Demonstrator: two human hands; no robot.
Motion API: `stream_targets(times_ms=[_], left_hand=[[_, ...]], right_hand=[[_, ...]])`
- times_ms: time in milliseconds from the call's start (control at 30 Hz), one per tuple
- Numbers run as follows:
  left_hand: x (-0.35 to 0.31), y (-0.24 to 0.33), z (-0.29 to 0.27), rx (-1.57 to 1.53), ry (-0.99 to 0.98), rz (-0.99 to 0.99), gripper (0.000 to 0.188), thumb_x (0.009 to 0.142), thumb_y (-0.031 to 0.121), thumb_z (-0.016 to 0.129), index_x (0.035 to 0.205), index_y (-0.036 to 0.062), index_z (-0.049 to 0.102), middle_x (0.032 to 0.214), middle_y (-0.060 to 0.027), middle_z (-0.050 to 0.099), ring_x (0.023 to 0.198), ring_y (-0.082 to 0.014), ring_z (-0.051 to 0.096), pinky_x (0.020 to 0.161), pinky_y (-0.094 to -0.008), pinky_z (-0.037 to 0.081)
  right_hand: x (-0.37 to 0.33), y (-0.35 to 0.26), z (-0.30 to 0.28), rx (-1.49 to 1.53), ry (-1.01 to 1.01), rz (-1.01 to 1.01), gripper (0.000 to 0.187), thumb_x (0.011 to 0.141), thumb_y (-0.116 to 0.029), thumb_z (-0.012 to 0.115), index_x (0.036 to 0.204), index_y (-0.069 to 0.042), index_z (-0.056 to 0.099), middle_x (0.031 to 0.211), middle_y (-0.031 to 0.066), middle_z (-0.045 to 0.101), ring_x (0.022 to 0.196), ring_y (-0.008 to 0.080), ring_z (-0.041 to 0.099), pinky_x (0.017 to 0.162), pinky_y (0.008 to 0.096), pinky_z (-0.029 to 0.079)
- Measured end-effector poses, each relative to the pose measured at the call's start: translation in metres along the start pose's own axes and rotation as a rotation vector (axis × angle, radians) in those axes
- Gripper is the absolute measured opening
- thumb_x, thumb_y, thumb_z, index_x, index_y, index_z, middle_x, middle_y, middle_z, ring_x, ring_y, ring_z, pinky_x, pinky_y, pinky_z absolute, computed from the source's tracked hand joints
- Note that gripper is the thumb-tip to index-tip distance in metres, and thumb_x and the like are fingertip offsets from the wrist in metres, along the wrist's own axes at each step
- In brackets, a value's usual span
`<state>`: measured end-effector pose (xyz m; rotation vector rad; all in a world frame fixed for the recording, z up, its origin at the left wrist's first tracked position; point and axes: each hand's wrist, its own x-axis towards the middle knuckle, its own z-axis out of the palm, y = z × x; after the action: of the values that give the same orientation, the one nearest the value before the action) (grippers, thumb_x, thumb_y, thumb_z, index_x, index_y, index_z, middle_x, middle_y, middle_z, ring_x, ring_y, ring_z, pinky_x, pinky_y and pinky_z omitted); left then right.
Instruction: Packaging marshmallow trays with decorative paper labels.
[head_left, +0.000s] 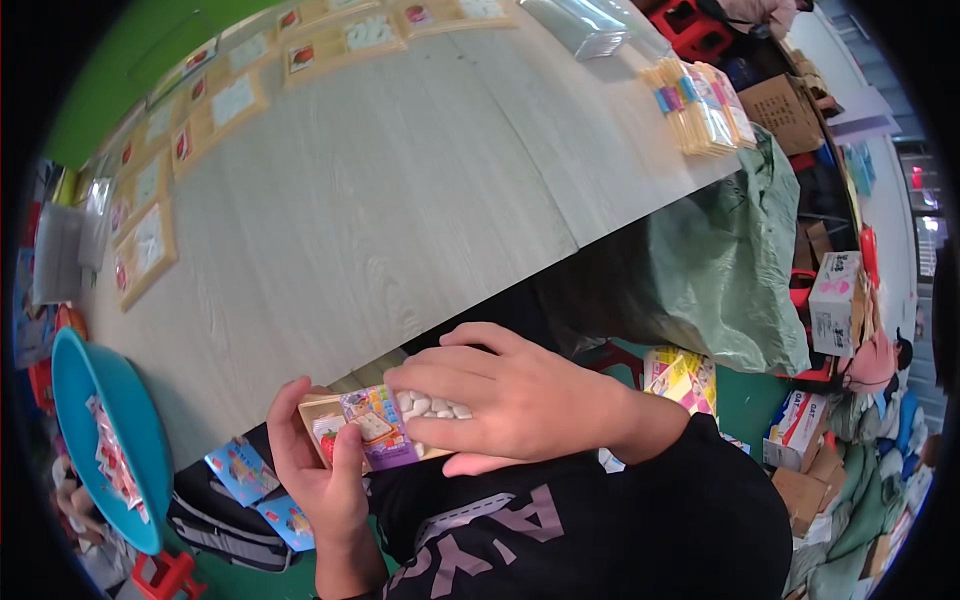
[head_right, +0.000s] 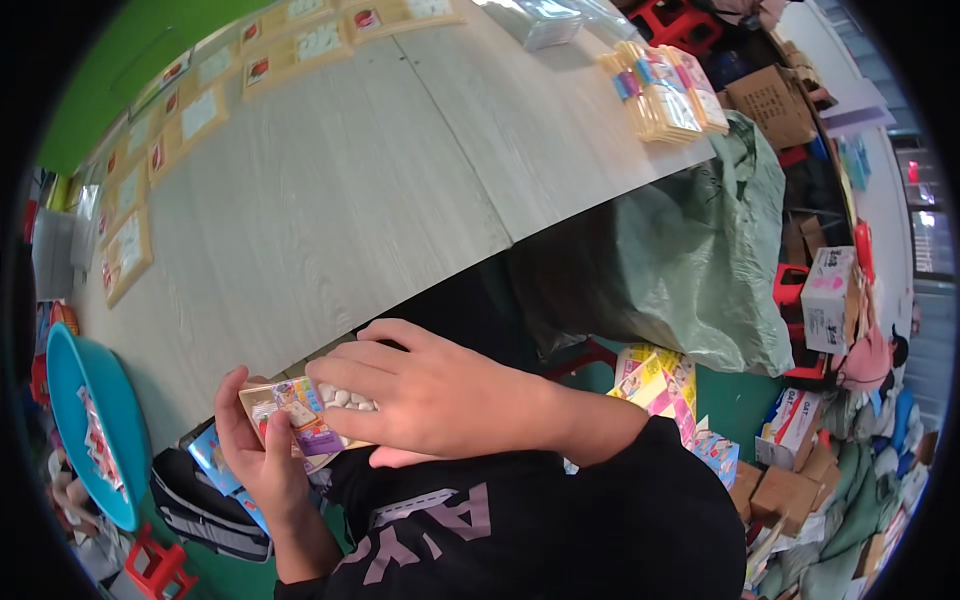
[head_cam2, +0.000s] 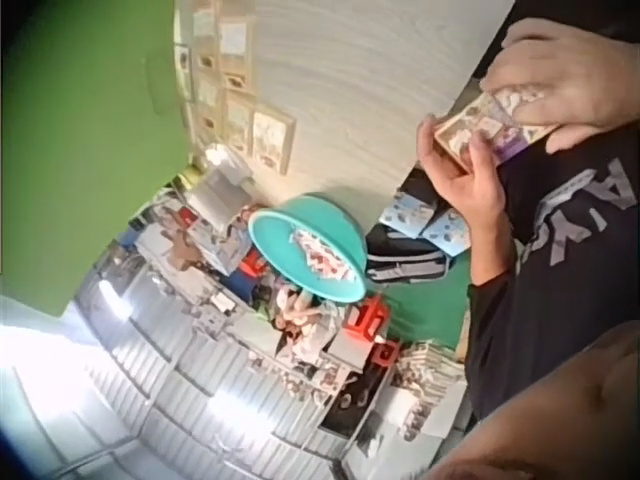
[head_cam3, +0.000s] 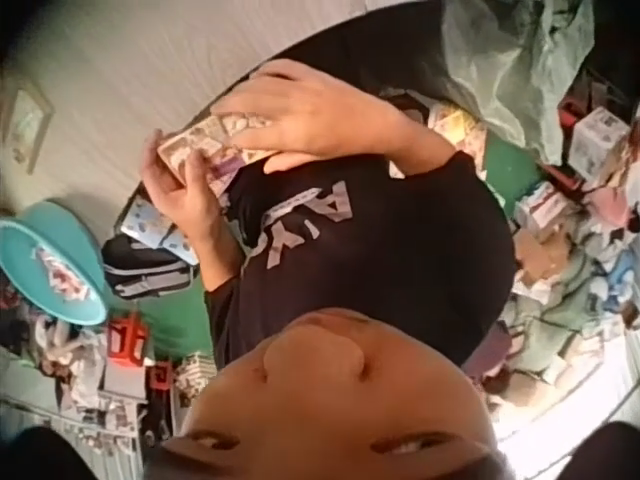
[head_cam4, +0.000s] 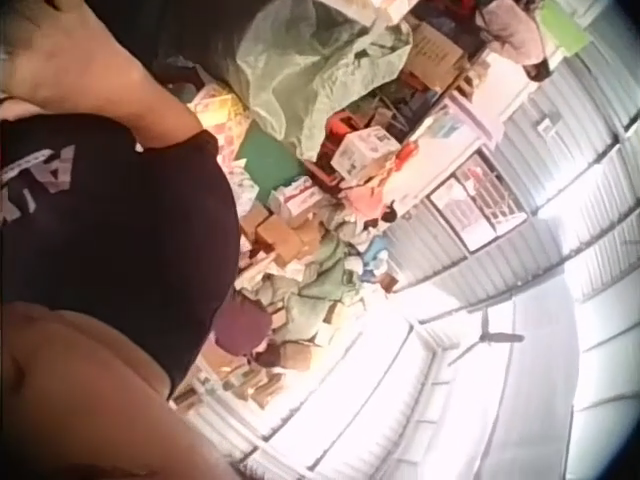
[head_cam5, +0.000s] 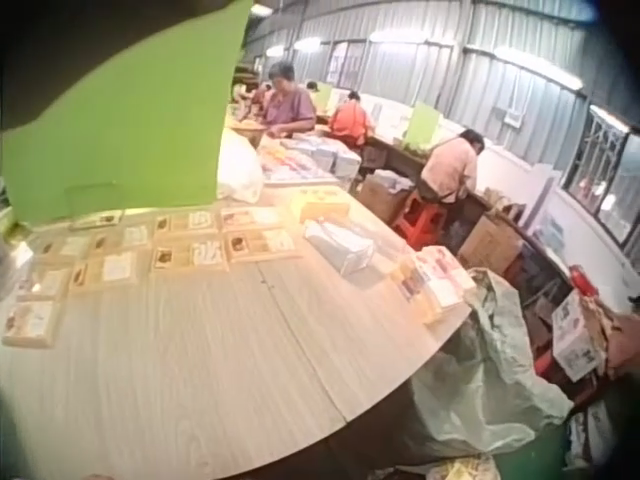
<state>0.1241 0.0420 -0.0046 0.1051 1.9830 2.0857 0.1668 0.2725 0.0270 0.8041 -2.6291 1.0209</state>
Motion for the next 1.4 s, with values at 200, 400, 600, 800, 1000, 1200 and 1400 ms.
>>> stream_targets(times_ms=[200, 400, 600, 800, 1000, 1200, 1400], left_hand=[[0.013, 0.011, 0.016, -0.111, -0.099, 0.039, 0.064, 0.091, 0.018, 0.064, 0.145, -0.0032, 0.036, 0.125, -0.0158, 0.054, 0.104, -0.0196, 0.060, 0.092, -0.0308, 0.047], [0.026, 0.008, 0.005, 0.042, -0.123, 0.150, 0.066, 0.091, 0.030, 0.062, 0.143, -0.0040, 0.038, 0.125, -0.0195, 0.054, 0.091, -0.0212, 0.063, 0.083, -0.0330, 0.046], [0.034, 0.003, -0.016, 0.309, -0.097, 0.269, 0.031, 0.093, 0.019, 0.057, 0.113, -0.0039, 0.057, 0.104, -0.0145, 0.062, 0.088, -0.0205, 0.060, 0.083, -0.0329, 0.046], [0.043, -0.004, -0.027, 0.503, -0.069, 0.307, 0.018, 0.091, 0.008, 0.055, 0.104, -0.0037, 0.060, 0.100, -0.0124, 0.061, 0.090, -0.0202, 0.059, 0.079, -0.0293, 0.046], [0.052, -0.003, -0.022, 0.654, -0.044, 0.360, 0.016, 0.087, 0.002, 0.056, 0.103, -0.0019, 0.061, 0.095, -0.0108, 0.059, 0.085, -0.0216, 0.056, 0.073, -0.0301, 0.046], [0.054, -0.002, -0.015, 0.781, -0.056, 0.429, 0.016, 0.085, 0.002, 0.058, 0.100, -0.0011, 0.062, 0.092, -0.0121, 0.058, 0.085, -0.0254, 0.054, 0.072, -0.0321, 0.046], [0.054, -0.003, -0.014, 0.796, -0.070, 0.447, 0.017, 0.083, 0.001, 0.059, 0.100, -0.0007, 0.062, 0.094, -0.0122, 0.059, 0.085, -0.0265, 0.054, 0.075, -0.0346, 0.046]], right_hand=[[-0.013, 0.006, -0.010, -0.018, 0.059, 0.056, 0.047, 0.067, -0.028, 0.085, 0.105, -0.008, 0.065, 0.129, 0.0170, 0.059, 0.111, 0.0323, 0.060, 0.088, 0.0431, 0.049], [-0.057, 0.040, -0.076, -0.465, 0.443, 0.396, 0.052, 0.066, -0.026, 0.080, 0.108, -0.004, 0.060, 0.125, 0.0204, 0.061, 0.111, 0.0347, 0.061, 0.094, 0.0437, 0.048], [-0.092, 0.081, -0.117, -0.789, 0.619, 0.805, 0.039, 0.083, -0.028, 0.075, 0.109, -0.002, 0.061, 0.119, 0.0161, 0.063, 0.110, 0.0293, 0.061, 0.096, 0.0374, 0.046], [-0.114, 0.089, -0.151, -0.861, 0.793, 1.000, 0.039, 0.087, -0.033, 0.074, 0.108, -0.002, 0.062, 0.108, 0.0161, 0.062, 0.101, 0.0310, 0.060, 0.091, 0.0407, 0.046], [-0.121, 0.089, -0.177, -0.946, 0.816, 1.056, 0.042, 0.088, -0.038, 0.073, 0.107, -0.002, 0.063, 0.106, 0.0160, 0.062, 0.098, 0.0296, 0.059, 0.089, 0.0403, 0.046], [-0.092, 0.098, -0.144, -1.058, 0.713, 0.869, 0.043, 0.090, -0.039, 0.070, 0.109, -0.001, 0.064, 0.100, 0.0156, 0.068, 0.091, 0.0254, 0.064, 0.085, 0.0370, 0.048], [-0.062, 0.114, -0.103, -1.133, 0.315, 1.004, 0.026, 0.088, -0.033, 0.067, 0.095, -0.008, 0.067, 0.094, 0.0135, 0.069, 0.092, 0.0343, 0.065, 0.079, 0.0427, 0.050]])
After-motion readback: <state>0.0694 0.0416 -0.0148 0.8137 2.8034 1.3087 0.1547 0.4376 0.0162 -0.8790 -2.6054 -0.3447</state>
